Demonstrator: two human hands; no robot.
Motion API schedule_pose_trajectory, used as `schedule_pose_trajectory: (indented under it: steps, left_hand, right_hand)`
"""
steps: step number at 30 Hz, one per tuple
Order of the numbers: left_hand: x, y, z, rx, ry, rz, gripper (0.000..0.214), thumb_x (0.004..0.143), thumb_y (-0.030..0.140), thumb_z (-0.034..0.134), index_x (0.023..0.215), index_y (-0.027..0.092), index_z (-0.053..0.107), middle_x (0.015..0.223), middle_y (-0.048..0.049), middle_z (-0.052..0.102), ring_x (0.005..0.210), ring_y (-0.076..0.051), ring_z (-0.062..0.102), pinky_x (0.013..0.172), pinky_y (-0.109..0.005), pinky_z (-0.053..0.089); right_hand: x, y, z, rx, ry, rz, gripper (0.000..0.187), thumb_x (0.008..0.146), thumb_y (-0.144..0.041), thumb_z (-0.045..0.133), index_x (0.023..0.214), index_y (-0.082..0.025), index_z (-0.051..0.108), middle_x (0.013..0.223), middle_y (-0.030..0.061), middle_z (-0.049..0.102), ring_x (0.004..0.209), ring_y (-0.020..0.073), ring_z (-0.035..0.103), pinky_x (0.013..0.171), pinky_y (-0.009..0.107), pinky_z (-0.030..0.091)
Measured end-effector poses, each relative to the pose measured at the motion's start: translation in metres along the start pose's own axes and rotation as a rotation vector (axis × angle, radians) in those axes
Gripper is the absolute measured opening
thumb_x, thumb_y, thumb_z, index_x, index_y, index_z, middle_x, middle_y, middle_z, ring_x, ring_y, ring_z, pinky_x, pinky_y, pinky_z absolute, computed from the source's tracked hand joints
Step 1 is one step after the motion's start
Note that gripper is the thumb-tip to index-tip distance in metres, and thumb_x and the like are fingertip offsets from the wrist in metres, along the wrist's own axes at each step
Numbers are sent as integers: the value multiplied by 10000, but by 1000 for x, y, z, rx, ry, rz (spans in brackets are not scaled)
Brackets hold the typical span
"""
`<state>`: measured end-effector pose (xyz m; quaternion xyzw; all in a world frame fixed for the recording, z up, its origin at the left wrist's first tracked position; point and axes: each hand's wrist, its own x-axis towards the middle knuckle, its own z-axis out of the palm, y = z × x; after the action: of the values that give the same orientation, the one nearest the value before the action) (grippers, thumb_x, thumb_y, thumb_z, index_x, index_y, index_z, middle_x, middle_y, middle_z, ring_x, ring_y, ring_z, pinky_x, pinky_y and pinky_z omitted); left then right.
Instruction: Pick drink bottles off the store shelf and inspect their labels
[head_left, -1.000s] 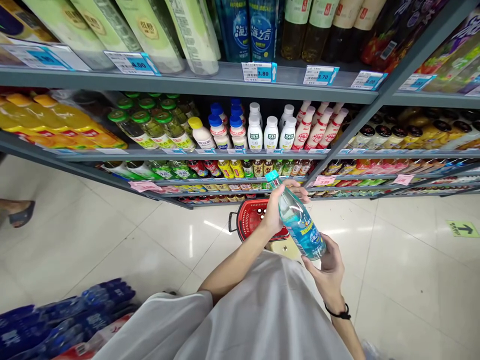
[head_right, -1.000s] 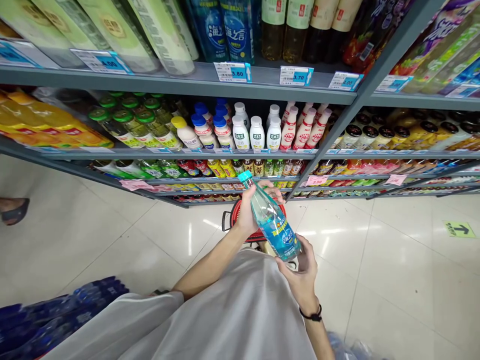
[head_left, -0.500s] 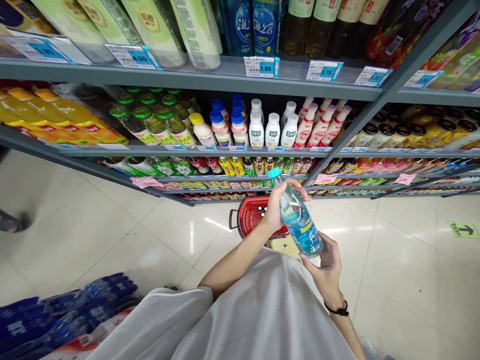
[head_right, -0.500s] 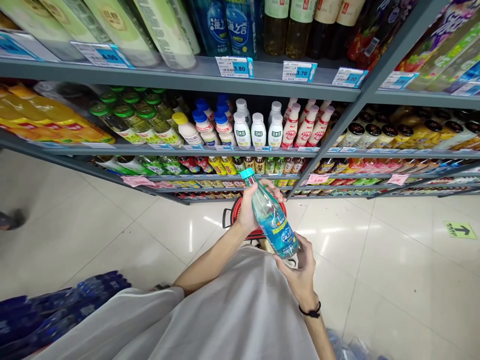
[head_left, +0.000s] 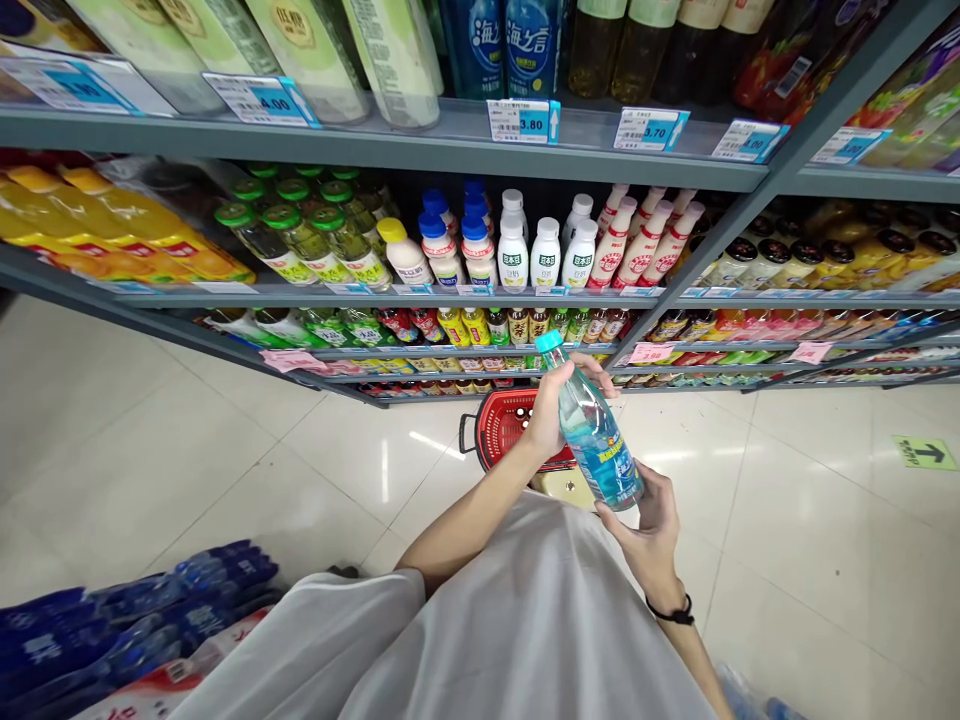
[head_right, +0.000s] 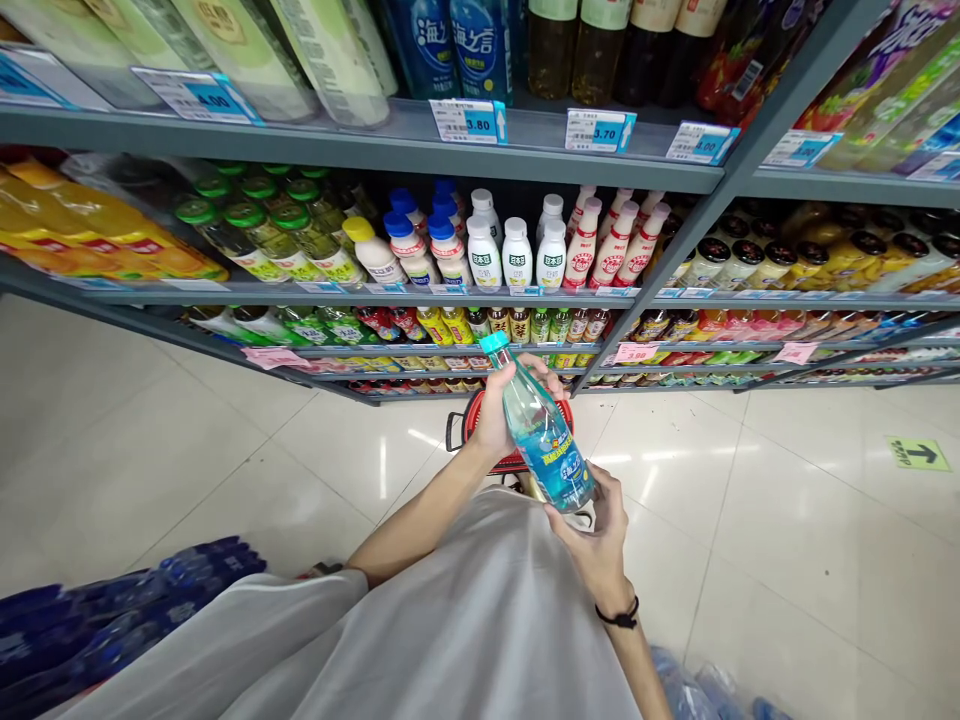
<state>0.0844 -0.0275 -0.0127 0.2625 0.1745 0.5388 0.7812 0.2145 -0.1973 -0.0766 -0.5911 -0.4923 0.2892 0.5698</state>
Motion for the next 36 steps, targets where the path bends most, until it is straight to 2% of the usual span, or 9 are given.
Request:
schedule_pose_trajectory:
  steps: [4, 11, 19, 23, 28, 36]
  left_hand:
    - [-3, 2, 3, 2, -5, 1, 364, 859, 543, 681, 892, 181, 662, 709, -30, 655, 763, -210, 691, 814, -352, 560]
    - [-4, 5, 3, 21, -23, -7, 342, 856, 525, 678, 857, 184, 652, 673, -11, 609, 738, -196, 666, 797, -338, 545]
    - [-6, 10, -3, 56, -3, -25, 328, 850, 501, 700, 842, 179, 642, 674, -23, 625, 755, -203, 679, 763, -317, 541]
    - [-7, 14, -6, 63, 8, -35, 332, 845, 502, 704, 843, 175, 645, 677, -23, 627, 744, -202, 681, 757, -315, 541]
    - [-7, 15, -12, 53, 7, -55, 315, 865, 491, 691, 868, 178, 659, 715, -29, 651, 735, -188, 674, 753, -305, 538]
    - [-7, 15, -19, 56, 3, -63, 299, 866, 481, 678, 892, 184, 662, 724, -27, 650, 715, -183, 657, 734, -304, 527]
  right_hand:
    - [-3, 0, -1, -19, -13, 6, 667, 769, -274, 913, 1342, -204, 580, 1265, 144, 658, 1091, 250, 703, 893, 399, 632]
    - [-7, 1, 4, -12, -13, 13, 669, 775, -276, 910, 1349, -210, 574, 1258, 140, 665, 1075, 246, 707, 835, 367, 638]
    - [-12, -2, 12, -44, -18, 63, 647, 775, -292, 913, 1325, -202, 585, 1230, 135, 675, 1012, 229, 707, 768, 340, 631]
    - [-14, -3, 17, -35, -10, 88, 658, 759, -303, 922, 1316, -197, 588, 1233, 139, 677, 1032, 242, 708, 792, 363, 636]
    - [-14, -8, 23, -3, -5, 115, 630, 763, -305, 919, 1297, -208, 599, 1224, 129, 689, 1037, 247, 708, 812, 372, 625]
    - [-13, -14, 31, 95, -8, 197, 588, 764, -344, 915, 1248, -224, 602, 1169, 109, 710, 967, 236, 706, 731, 335, 589]
